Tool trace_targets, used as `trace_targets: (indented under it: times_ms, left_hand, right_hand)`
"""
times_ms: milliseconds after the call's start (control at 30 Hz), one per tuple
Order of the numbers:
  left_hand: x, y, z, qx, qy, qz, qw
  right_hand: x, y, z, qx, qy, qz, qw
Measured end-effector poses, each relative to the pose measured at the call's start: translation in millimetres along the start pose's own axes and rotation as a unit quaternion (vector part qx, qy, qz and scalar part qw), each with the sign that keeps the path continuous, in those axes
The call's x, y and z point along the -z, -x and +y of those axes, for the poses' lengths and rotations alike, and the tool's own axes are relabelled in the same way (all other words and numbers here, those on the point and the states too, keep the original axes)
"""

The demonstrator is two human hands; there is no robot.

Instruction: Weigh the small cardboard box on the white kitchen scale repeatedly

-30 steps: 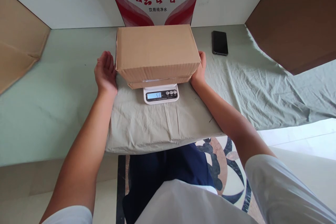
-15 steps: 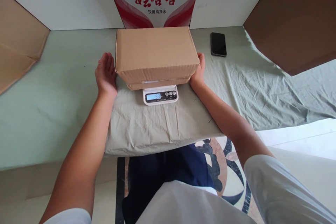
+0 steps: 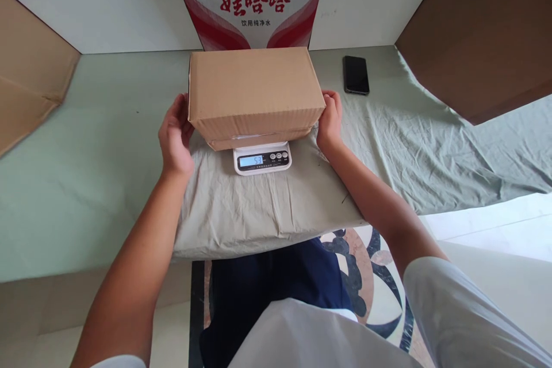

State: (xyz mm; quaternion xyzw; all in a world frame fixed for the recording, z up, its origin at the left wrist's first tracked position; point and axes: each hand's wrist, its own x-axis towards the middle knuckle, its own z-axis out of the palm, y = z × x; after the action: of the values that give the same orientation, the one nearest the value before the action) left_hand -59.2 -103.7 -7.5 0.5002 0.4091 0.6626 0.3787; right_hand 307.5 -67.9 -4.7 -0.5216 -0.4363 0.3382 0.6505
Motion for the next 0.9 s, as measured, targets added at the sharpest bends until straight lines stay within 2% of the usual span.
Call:
trace_targets:
  times_ms: [100, 200, 367, 500, 633, 767, 900]
  left_hand:
    - [4.8, 6.7, 8.7, -0.079, -0.044, -0.026, 0.996]
    - [8.0, 13.7, 14.8, -0.129, -0.082, -0.040, 0.987]
    - [4.9, 22.1, 18.3, -0.111, -0.090, -0.010, 0.990]
    - [-2.7, 25.8, 20.7, -0.144, -0.099, -0.014, 0.984]
    - [-8.6, 30.2, 28.0, -0.155, -0.152, -0.005, 0.976]
    - [-9.7, 30.4, 37.2, -0.178, -0.234, -0.031, 0.955]
    - [-12.3, 23.6, 44.1, -0.181, -0.218, -0.049, 0.958]
  right_hand:
    - [7.7, 0.1, -18.4, -0.036, -0.016, -0.006, 0.999]
    - [11.1, 4.8, -37.6, -0.015, -0.023, -0.035, 0.999]
    - [4.2, 33.7, -57.3, -0.019, -0.049, -0.059, 0.997]
    - [-5.4, 62.6, -63.1, -0.037, -0.044, -0.064, 0.996]
    - [-16.1, 81.6, -63.7, -0.011, -0.024, -0.073, 0.997]
    - [-23.9, 87.5, -59.9, 0.017, -0.026, -0.082, 0.996]
    - [-25.3, 74.5, -59.8, 0.051, -0.024, -0.095, 0.994]
